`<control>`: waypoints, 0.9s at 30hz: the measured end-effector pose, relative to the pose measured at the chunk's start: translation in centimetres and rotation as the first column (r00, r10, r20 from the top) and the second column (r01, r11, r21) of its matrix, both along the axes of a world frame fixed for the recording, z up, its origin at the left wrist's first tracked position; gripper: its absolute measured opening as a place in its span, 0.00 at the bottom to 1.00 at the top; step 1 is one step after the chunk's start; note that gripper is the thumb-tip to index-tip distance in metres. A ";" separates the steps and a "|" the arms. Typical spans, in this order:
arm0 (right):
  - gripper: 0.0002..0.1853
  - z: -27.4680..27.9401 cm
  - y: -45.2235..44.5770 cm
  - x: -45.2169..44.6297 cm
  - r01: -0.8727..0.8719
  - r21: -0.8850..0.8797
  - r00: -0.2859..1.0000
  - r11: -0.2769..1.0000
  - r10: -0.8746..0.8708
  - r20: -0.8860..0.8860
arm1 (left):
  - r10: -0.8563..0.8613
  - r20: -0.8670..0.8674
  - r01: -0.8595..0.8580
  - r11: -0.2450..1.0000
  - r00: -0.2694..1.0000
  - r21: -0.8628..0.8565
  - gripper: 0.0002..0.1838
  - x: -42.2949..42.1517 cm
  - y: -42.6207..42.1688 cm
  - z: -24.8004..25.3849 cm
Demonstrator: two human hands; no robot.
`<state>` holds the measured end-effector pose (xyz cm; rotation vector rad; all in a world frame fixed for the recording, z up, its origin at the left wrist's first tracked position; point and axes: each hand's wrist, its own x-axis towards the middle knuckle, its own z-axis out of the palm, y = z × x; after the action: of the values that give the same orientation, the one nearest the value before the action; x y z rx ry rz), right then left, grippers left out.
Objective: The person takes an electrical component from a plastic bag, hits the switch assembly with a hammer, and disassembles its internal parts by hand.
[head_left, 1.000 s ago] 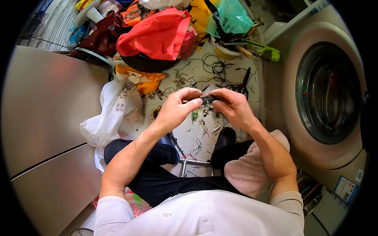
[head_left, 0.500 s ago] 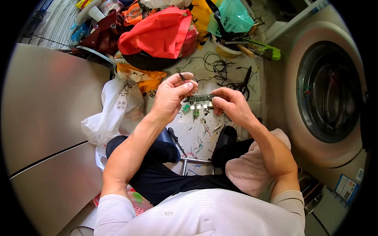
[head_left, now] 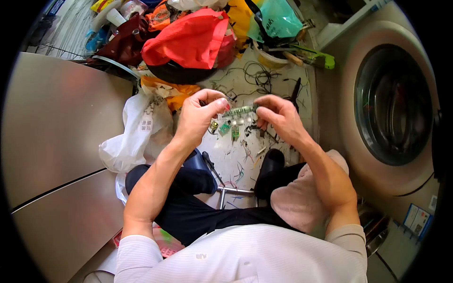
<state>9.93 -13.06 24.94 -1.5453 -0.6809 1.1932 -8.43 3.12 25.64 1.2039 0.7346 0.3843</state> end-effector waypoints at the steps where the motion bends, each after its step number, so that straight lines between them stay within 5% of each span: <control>1: 0.14 -0.6 -0.1 0.2 -0.009 0.071 0.994 0.997 0.001 0.113 | -0.013 -0.025 0.014 0.999 1.000 0.046 0.08 -0.1 -0.1 0.1; 9: 0.11 0.4 -0.1 0.5 0.020 0.254 0.951 0.967 -0.097 0.292 | -0.022 -0.122 0.041 0.987 0.992 0.153 0.14 0.1 -1.2 1.3; 11: 0.11 1.3 -0.5 0.5 -0.054 0.307 0.832 0.950 -0.127 0.539 | -0.115 -0.124 0.129 0.986 0.985 0.104 0.15 0.3 -1.5 1.5; 13: 0.10 1.9 -0.9 0.7 -0.064 0.317 0.789 0.946 -0.146 0.596 | -0.183 -0.121 0.184 0.983 0.976 -0.005 0.18 0.3 -2.4 2.0; 15: 0.11 3.5 -1.9 0.0 -0.023 0.356 0.839 0.934 -0.176 0.514 | -0.211 -0.187 0.235 0.965 0.959 0.118 0.21 0.4 -3.3 2.5; 18: 0.12 5.5 -3.5 -0.7 0.035 0.386 0.872 0.922 -0.217 0.438 | -0.257 0.082 0.266 0.953 0.963 -0.147 0.22 0.5 -4.7 3.6; 21: 0.13 7.0 -6.2 -0.9 0.044 0.345 0.924 0.938 -0.169 0.344 | -0.319 0.123 0.327 0.944 0.940 -0.049 0.20 0.0 -6.3 5.1; 23: 0.15 7.3 -8.4 -0.5 0.065 0.328 0.911 0.942 -0.190 0.366 | -0.332 0.068 0.336 0.940 0.941 -0.055 0.19 0.1 -7.3 4.9; 25: 0.15 7.5 -12.0 0.4 0.037 0.431 0.763 0.902 -0.304 0.571 | -0.339 0.076 0.343 0.937 0.938 -0.058 0.18 0.5 -8.1 3.0; 27: 0.14 7.6 -17.2 1.2 0.166 0.404 0.786 0.899 -0.368 0.496 | -0.350 0.007 0.350 0.933 0.937 -0.081 0.17 0.8 -8.3 1.3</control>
<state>11.10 -30.26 32.59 -1.6286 -0.9516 0.3514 -7.62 -5.17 26.99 1.2308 0.5215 0.0525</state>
